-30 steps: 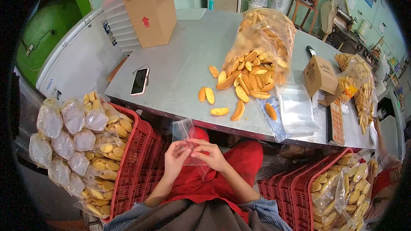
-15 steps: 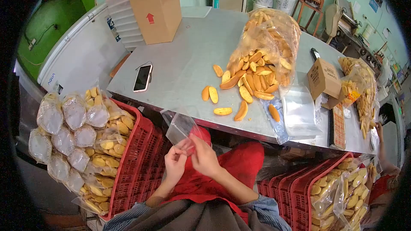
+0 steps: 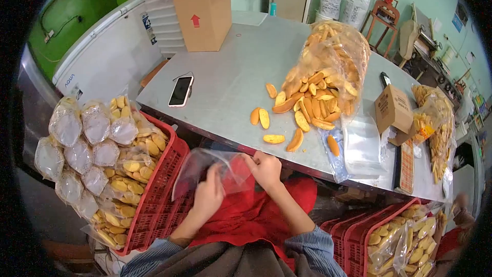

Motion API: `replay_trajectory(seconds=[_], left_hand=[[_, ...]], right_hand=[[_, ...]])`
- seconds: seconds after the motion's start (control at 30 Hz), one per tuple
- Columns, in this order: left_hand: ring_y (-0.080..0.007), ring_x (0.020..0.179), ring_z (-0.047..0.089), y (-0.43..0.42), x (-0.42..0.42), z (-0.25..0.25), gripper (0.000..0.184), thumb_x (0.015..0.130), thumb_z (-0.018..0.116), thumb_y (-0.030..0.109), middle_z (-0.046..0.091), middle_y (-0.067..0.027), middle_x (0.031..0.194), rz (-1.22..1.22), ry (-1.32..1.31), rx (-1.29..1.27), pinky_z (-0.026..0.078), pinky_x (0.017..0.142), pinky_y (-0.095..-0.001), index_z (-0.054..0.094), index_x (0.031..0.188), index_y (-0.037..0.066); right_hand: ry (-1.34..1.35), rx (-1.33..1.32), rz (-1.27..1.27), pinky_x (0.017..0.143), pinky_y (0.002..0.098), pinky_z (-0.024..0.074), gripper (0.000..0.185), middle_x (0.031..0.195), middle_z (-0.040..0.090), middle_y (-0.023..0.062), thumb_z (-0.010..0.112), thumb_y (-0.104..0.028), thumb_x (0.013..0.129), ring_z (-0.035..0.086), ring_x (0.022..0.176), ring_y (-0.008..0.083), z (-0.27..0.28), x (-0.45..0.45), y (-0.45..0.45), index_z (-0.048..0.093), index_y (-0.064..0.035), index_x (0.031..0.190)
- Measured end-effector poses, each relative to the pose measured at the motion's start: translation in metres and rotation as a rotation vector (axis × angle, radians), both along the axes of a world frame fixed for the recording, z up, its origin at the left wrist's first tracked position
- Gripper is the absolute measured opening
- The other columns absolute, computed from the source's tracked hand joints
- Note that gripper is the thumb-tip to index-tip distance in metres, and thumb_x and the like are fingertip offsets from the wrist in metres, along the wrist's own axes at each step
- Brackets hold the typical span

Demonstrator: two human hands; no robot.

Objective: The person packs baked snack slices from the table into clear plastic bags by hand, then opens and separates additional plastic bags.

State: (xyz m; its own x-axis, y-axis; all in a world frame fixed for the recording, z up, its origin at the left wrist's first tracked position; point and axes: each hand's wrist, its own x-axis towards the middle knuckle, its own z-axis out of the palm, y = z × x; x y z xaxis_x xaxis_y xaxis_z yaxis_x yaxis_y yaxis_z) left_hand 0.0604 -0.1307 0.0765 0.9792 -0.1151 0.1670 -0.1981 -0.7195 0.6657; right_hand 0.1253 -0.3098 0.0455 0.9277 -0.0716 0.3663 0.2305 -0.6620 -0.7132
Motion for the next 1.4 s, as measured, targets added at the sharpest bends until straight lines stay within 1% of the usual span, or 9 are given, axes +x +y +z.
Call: replay_trajectory(seconds=[0.07, 0.13, 0.23, 0.33, 0.4, 0.53, 0.67, 0.8, 1.4], left_hand=[[-0.0363, 0.07, 0.06, 0.008, 0.019, 0.012, 0.04, 0.083, 0.052, 0.003, 0.061, -0.0191, 0.08, 0.003, -0.476, -0.09, 0.048, 0.06, -0.0422, 0.046, 0.123, 0.003], [-0.036, 0.068, 0.06, 0.008, 0.018, 0.02, 0.038, 0.083, 0.053, 0.005, 0.061, -0.0184, 0.077, -0.007, -0.214, -0.195, 0.048, 0.06, -0.0417, 0.047, 0.121, 0.0], [-0.0331, 0.071, 0.057, -0.012, 0.006, 0.022, 0.045, 0.078, 0.065, 0.017, 0.058, -0.0179, 0.078, -0.037, 0.097, -0.278, 0.047, 0.065, -0.0384, 0.049, 0.114, -0.005], [-0.0322, 0.09, 0.053, -0.002, 0.014, 0.028, 0.054, 0.072, 0.072, 0.023, 0.054, -0.0193, 0.094, -0.198, -0.536, -0.127, 0.043, 0.081, -0.0403, 0.049, 0.114, -0.001], [-0.0294, 0.103, 0.046, 0.013, 0.02, 0.041, 0.052, 0.067, 0.076, 0.03, 0.052, -0.0156, 0.106, 0.023, -0.725, -0.035, 0.034, 0.09, -0.042, 0.055, 0.109, 0.007], [-0.0238, 0.076, 0.057, 0.05, 0.044, 0.057, 0.018, 0.076, 0.066, 0.022, 0.062, -0.0079, 0.075, -0.641, -0.026, -0.116, 0.043, 0.071, -0.0361, 0.065, 0.078, 0.004], [-0.0254, 0.066, 0.057, 0.042, 0.045, 0.052, 0.014, 0.076, 0.065, 0.017, 0.061, -0.0087, 0.069, -0.512, -0.155, -0.192, 0.045, 0.06, -0.0344, 0.066, 0.074, 0.003], [-0.024, 0.065, 0.057, 0.03, 0.04, 0.045, 0.011, 0.074, 0.065, 0.015, 0.061, -0.0075, 0.067, -0.5, -0.226, -0.163, 0.046, 0.059, -0.0338, 0.066, 0.072, 0.004], [-0.0234, 0.062, 0.061, 0.046, 0.022, 0.063, 0.003, 0.07, 0.065, 0.004, 0.064, -0.0089, 0.07, -0.396, -0.376, -0.042, 0.047, 0.057, -0.0316, 0.066, 0.073, 0.002]], right_hand=[[0.275, 0.226, 0.09, 0.045, 0.0358, 0.0437, 0.031, 0.048, 0.054, 0.0093, 0.065, -0.019, 0.079, 0.057, 0.045, 0.0228, 0.008, -0.005, -0.006, 0.053, -0.0009, 0.057], [0.213, 0.423, 0.22, 0.067, 0.0335, 0.0493, 0.012, 0.081, 0.063, 0.0136, 0.059, -0.011, 0.083, 0.064, 0.077, 0.0233, 0.007, -0.009, 0.006, 0.06, 0.0016, 0.085], [-0.039, 0.342, 0.487, 0.09, 0.0339, 0.0444, 0.034, 0.119, 0.054, 0.018, 0.052, -0.002, 0.085, 0.054, 0.11, 0.0296, 0.011, -0.022, 0.014, 0.051, -0.0007, 0.118], [0.103, 0.225, 0.433, 0.074, 0.0359, 0.0495, 0.023, 0.094, 0.062, 0.0196, 0.055, -0.005, 0.082, 0.062, 0.084, 0.034, 0.025, -0.031, 0.013, 0.058, 0.0001, 0.104], [0.066, 0.1, 0.628, 0.069, 0.0365, 0.0492, 0.019, 0.087, 0.062, 0.0196, 0.055, -0.007, 0.082, 0.061, 0.077, 0.0344, 0.035, -0.029, -0.001, 0.059, 0.0007, 0.099], [0.148, 0.082, 0.885, 0.066, 0.0339, 0.0491, 0.017, 0.082, 0.062, 0.0183, 0.055, -0.011, 0.084, 0.062, 0.074, 0.0317, 0.048, -0.031, -0.004, 0.06, 0.0011, 0.095], [0.277, 0.697, 0.809, 0.062, 0.0304, 0.0476, 0.02, 0.083, 0.063, 0.0134, 0.059, -0.017, 0.083, 0.061, 0.069, 0.0261, 0.041, -0.032, -0.004, 0.062, -0.0004, 0.093], [-0.053, 0.164, 0.656, 0.058, 0.0325, 0.0473, 0.015, 0.078, 0.061, 0.0127, 0.061, -0.006, 0.078, 0.059, 0.067, 0.0267, 0.036, -0.046, 0.011, 0.061, 0.0013, 0.091], [-0.202, 0.089, 0.509, 0.059, 0.0367, 0.0464, 0.009, 0.072, 0.056, 0.0107, 0.064, -0.004, 0.073, 0.057, 0.067, 0.028, 0.023, -0.054, 0.024, 0.055, -0.0017, 0.074]])
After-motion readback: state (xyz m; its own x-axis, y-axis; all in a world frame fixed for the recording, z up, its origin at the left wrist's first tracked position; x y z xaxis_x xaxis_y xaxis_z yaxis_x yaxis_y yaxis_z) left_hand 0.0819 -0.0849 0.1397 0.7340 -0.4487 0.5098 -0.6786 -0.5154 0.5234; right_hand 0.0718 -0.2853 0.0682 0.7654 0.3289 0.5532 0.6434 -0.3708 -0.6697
